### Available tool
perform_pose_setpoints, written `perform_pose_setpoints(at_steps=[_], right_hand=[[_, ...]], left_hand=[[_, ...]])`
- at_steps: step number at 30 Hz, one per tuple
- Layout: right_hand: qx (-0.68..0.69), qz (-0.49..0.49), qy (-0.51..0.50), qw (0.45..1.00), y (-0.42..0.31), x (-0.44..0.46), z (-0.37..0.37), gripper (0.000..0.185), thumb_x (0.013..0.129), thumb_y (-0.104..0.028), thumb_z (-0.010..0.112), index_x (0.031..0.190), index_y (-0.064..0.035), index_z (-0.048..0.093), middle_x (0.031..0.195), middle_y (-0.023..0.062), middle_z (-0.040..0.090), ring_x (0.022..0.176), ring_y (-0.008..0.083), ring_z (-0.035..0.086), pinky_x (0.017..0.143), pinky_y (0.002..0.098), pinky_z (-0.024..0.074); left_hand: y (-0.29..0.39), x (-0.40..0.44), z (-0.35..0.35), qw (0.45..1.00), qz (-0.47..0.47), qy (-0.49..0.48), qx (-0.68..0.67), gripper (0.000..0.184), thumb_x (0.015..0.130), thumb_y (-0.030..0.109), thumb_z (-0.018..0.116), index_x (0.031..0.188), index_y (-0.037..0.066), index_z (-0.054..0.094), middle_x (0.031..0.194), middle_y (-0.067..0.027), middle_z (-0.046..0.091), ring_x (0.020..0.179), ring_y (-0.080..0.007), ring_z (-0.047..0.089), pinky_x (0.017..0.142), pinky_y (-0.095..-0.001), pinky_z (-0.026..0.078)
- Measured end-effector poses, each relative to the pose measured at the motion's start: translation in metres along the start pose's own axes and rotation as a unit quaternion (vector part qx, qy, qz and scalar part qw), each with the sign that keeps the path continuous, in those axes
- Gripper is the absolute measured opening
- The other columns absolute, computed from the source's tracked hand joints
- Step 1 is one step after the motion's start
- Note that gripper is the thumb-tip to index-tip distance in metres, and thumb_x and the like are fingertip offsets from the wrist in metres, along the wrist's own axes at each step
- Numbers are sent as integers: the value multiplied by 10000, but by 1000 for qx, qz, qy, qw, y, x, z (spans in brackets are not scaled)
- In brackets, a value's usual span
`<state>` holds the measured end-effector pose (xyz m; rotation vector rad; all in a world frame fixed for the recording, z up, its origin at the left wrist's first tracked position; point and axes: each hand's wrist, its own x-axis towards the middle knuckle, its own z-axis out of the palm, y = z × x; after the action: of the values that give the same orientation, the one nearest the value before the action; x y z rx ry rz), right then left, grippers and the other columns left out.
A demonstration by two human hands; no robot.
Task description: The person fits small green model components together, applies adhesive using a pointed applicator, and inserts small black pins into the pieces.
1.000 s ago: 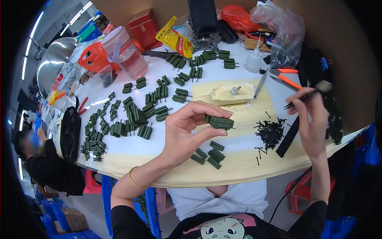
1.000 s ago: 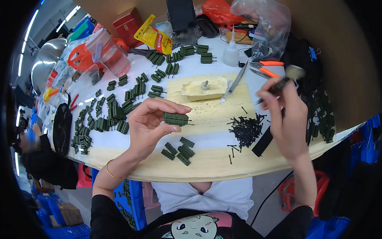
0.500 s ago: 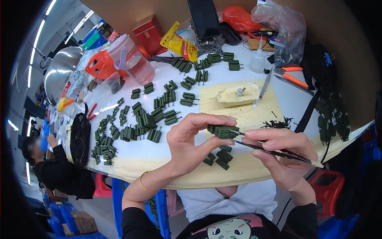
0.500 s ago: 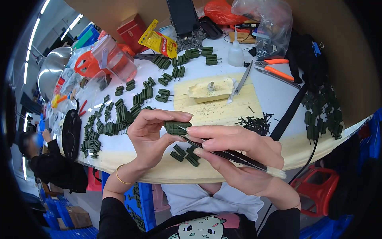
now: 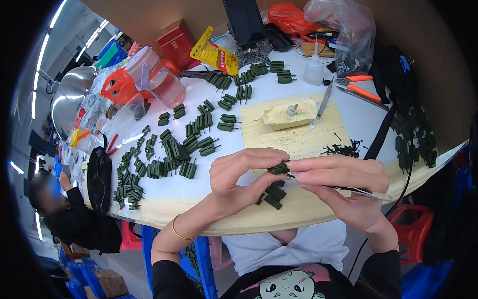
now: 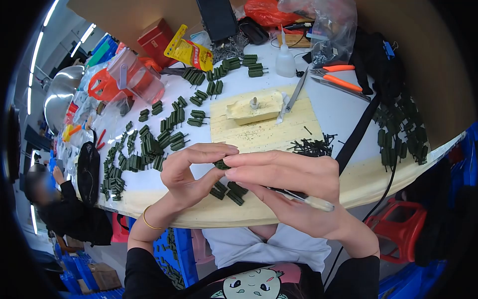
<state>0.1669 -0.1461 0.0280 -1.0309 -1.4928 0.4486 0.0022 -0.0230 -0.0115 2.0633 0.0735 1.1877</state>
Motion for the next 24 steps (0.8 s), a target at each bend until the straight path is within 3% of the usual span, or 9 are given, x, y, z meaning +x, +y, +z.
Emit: perform_pose_setpoints(at_steps=[5, 9, 14, 20, 24], right_hand=[[-21, 21, 37, 999, 21, -15, 8, 245, 737, 100, 687, 950, -9, 736, 996, 124, 727, 815, 200, 688, 741, 270, 579], [30, 203, 77, 976, 31, -26, 12, 218, 770, 82, 679, 967, 7, 730, 975, 121, 730, 792, 159, 676, 726, 252, 580], [141, 259, 131, 947, 40, -28, 14, 176, 795, 66, 676, 964, 43, 721, 906, 87, 734, 665, 99, 642, 625, 189, 568], [196, 301, 130, 924, 43, -22, 9, 149, 808, 49, 677, 952, 57, 713, 895, 78, 732, 642, 89, 629, 610, 178, 566], [202, 317, 95, 922, 46, -19, 1, 151, 813, 20, 694, 961, 45, 705, 949, 131, 732, 638, 76, 636, 553, 162, 546]], left_hand=[[-10, -9, 6, 998, -44, -10, 34, 285, 667, -83, 766, 924, 5, 681, 904, -101, 732, 789, -190, 696, 708, -255, 553], [-18, -16, 11, 986, -138, -68, 72, 263, 669, -72, 767, 908, 2, 688, 856, -79, 731, 684, -152, 666, 645, -232, 533], [-19, -18, 17, 984, -145, -60, 84, 260, 669, -71, 767, 906, -2, 684, 820, -67, 726, 630, -132, 638, 606, -227, 519], [-19, -19, 20, 981, -156, -52, 100, 255, 671, -71, 765, 902, 1, 684, 820, -68, 724, 629, -135, 633, 599, -231, 516], [-19, -19, 22, 983, -141, -44, 111, 257, 666, -69, 767, 898, 1, 682, 817, -65, 721, 622, -135, 624, 591, -231, 511]])
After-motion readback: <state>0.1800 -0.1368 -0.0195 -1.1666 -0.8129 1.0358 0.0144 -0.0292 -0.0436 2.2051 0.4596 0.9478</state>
